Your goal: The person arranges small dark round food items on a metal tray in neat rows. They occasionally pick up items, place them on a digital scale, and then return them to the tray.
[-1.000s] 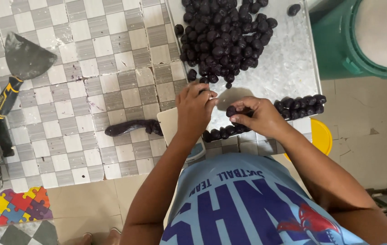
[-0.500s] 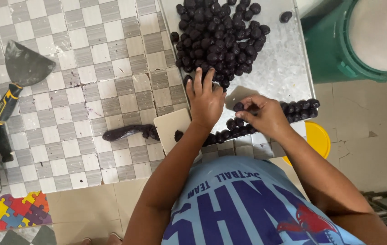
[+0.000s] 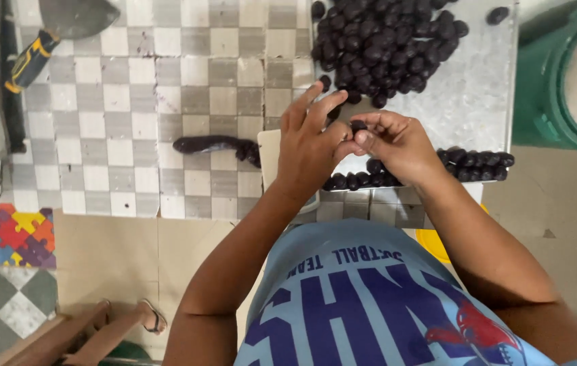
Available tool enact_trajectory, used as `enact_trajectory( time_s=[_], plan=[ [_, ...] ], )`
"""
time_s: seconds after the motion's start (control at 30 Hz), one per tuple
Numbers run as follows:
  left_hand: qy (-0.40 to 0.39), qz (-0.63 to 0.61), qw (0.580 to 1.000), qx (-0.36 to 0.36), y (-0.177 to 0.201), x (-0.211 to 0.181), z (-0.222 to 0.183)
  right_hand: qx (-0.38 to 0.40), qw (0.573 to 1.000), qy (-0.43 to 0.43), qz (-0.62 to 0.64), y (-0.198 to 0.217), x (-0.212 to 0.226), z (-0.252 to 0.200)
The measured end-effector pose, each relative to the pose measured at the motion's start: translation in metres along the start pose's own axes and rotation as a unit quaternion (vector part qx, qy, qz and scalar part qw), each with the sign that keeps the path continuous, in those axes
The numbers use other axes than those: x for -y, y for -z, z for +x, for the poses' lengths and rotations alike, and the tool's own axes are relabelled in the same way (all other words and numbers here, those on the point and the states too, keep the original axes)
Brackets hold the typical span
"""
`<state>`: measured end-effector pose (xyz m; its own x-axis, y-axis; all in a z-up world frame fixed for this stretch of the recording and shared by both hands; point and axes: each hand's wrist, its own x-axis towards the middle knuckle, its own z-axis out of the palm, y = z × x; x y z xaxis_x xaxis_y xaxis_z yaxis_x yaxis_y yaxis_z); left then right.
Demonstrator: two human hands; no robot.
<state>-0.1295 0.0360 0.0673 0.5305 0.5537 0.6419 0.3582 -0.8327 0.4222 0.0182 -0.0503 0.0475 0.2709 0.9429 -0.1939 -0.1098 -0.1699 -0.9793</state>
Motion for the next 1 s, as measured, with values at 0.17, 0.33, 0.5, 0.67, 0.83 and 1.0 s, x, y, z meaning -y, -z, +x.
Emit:
enact_trajectory(
  time_s=[0.17,0.33,0.5,0.67,0.83,1.0],
  plan=[
    [0.047,0.032,0.995,0.081,0.031,0.021,-0.027,0.013,0.998,-0.048,0.042,-0.025,0.025,-0.003],
    [0.098,0.151,0.935,0.306,0.022,0.045,-0.085,0.01,0.996,-0.073,0.05,-0.035,0.033,-0.013],
    [0.102,0.104,0.976,0.161,0.028,0.056,-0.099,0.003,0.994,0.089,-0.064,-0.065,0.054,-0.021],
    [0.186,0.074,0.977,0.069,0.092,0.081,-0.098,0.012,0.976,0.167,-0.136,-0.088,0.048,-0.019],
    [0.25,0.097,0.963,0.021,0.123,0.109,-0.128,0.014,0.971,0.185,-0.151,-0.101,0.05,-0.02],
    [0.279,0.095,0.955,-0.004,0.134,0.112,-0.132,0.032,0.943,0.223,-0.247,-0.112,0.038,-0.015]
  ],
)
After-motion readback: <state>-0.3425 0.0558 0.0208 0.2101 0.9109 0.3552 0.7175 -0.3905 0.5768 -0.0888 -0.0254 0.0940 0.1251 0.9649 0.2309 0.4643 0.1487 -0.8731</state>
